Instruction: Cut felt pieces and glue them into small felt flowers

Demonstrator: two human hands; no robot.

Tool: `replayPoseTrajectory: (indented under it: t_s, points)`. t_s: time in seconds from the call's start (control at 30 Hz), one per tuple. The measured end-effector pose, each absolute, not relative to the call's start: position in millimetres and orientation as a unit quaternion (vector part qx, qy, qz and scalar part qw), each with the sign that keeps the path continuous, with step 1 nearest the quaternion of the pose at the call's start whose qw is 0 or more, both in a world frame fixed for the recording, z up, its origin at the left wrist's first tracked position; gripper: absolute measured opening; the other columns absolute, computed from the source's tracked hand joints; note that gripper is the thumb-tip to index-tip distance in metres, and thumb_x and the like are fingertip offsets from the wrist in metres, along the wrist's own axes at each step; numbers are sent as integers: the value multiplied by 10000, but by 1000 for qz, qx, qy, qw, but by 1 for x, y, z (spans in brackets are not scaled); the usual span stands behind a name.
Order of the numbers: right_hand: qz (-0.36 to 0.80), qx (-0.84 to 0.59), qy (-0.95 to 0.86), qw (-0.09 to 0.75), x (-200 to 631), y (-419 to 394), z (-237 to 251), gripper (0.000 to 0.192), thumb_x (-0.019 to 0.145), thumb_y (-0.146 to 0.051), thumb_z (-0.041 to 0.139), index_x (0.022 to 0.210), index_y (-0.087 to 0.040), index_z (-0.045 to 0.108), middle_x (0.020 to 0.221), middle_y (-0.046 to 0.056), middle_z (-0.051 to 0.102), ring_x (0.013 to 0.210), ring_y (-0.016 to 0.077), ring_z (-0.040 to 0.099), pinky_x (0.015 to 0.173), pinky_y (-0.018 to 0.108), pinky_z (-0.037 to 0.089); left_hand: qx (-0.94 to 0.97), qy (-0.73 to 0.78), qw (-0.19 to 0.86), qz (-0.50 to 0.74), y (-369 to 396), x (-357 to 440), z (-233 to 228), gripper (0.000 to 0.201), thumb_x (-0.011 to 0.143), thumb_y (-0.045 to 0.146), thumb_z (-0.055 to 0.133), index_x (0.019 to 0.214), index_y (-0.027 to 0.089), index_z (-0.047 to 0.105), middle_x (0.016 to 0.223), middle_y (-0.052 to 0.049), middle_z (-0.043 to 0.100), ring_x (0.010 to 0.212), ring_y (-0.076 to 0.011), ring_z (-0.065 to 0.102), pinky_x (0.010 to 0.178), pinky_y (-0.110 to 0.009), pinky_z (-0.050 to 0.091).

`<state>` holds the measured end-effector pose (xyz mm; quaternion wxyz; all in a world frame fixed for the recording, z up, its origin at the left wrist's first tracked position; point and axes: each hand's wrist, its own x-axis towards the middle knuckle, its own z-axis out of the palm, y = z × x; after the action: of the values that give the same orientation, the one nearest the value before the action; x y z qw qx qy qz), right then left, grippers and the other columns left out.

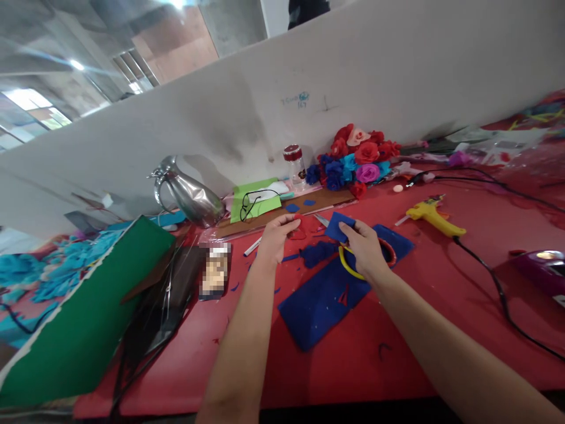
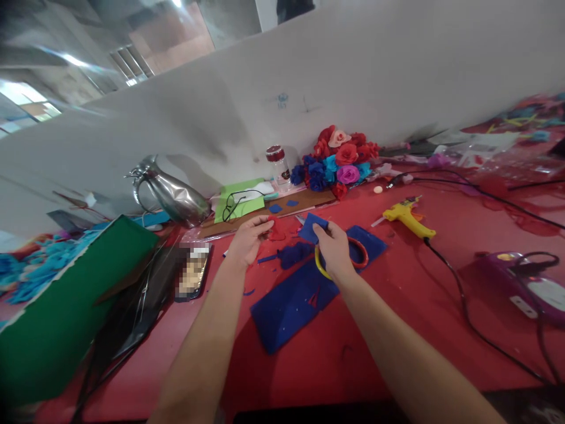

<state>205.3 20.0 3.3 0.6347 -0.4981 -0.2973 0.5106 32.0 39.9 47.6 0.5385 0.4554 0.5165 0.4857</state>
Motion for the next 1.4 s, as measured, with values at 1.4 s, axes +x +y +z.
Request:
replayPoseTrajectory:
  t_s: [1.4]
  points:
    - [523, -424, -544, 501, 186, -8, 15, 378, 762, -567, 586, 685, -199, 550, 567, -20, 558, 492, 106, 491, 484, 240, 384, 344, 490, 547, 585, -21, 21, 41, 275, 493, 288, 833, 676, 138, 693, 650, -4, 672, 599, -100, 574, 666, -242, 467]
